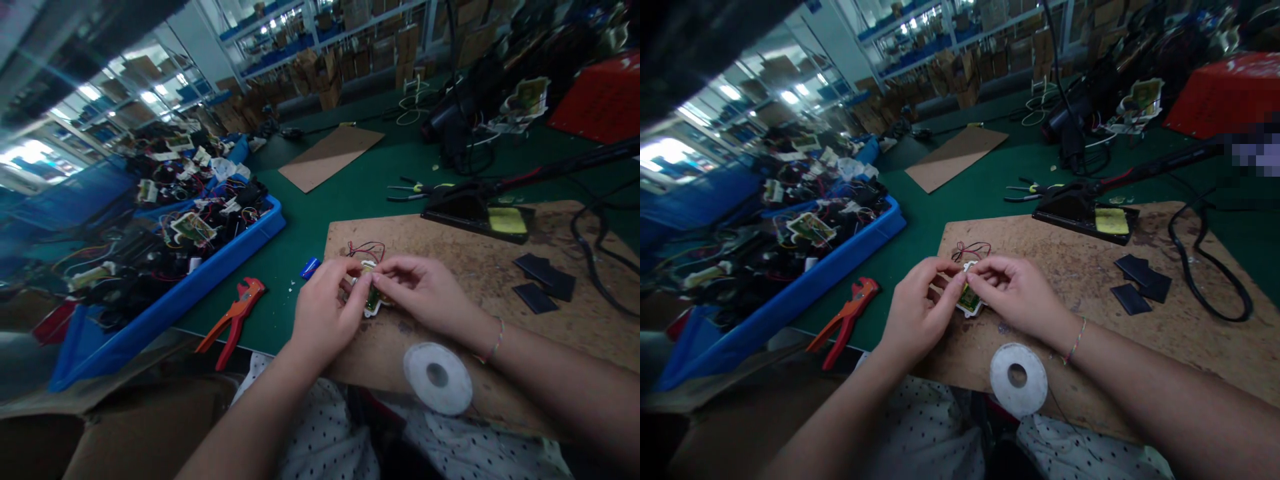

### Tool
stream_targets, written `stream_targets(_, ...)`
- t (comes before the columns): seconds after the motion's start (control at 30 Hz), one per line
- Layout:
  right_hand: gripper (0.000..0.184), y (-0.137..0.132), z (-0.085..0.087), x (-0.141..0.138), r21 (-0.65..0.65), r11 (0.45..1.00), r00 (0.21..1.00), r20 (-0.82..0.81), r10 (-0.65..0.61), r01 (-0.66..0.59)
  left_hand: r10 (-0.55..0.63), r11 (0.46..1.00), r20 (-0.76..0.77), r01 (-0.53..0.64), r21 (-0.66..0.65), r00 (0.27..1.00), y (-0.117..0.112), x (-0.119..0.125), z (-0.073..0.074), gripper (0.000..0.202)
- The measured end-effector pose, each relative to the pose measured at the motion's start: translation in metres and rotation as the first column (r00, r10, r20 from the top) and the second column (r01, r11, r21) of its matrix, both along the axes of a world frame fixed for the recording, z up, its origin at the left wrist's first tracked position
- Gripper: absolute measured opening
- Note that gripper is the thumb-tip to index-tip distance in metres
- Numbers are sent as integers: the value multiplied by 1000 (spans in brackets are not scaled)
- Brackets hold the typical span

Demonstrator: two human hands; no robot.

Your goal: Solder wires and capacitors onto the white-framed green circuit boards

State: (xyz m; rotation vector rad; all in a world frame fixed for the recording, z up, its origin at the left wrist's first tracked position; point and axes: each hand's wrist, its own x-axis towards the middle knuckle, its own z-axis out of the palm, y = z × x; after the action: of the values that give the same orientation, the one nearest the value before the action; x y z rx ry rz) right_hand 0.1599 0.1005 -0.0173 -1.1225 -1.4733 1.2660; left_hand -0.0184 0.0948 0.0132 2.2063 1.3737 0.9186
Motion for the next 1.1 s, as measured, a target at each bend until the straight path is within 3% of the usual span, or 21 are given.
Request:
stream_targets(0.1,24,-1,-2,3,94,995,991,134,16,-29,-48,999,-51,50,22,997,3,-2,2,11)
stream_targets(0.23,19,2,-3,10,340,929,938,346,24,-149,-79,985,-29,73,-159,996,4,-8,1,20)
stream_targets(0.3,17,3,-2,13,404,888,917,397,45,-218,-101,965,-16,94,-244,995,5,-9,-2,25)
stream_targets(0.4,16,4,0,14,411,879,913,403,63,-242,-117,946,-38,99,-310,992,6,-10,-5,31)
stream_targets(0.5,18,3,2,11,331,924,931,360,62,-190,-80,953,-134,36,-301,988,6,-15,1,34)
stream_targets(0.57,22,2,3,9,239,962,954,294,55,-129,4,967,-240,-65,-245,971,3,-29,9,32)
stream_targets(0.63,26,1,3,7,156,985,974,221,38,-74,164,959,-372,-237,-158,913,-3,-53,16,30)
stream_targets(0.73,29,1,2,7,91,996,989,148,9,-22,377,864,-583,-499,-57,719,-16,-102,15,46)
stream_targets(0.83,29,1,0,7,80,997,993,115,-2,-8,381,762,-749,-643,-78,543,-27,-147,3,54)
stream_targets(0.9,28,1,-2,6,81,997,994,108,-2,-7,334,717,-814,-689,-108,476,-29,-165,-6,52)
stream_targets(1.0,29,1,-2,5,82,997,996,88,-10,3,298,689,-862,-718,-103,409,-23,-177,-12,54)
stream_targets(1.1,31,1,-2,4,83,996,997,73,-23,17,282,682,-872,-723,-111,400,-16,-182,-13,62)
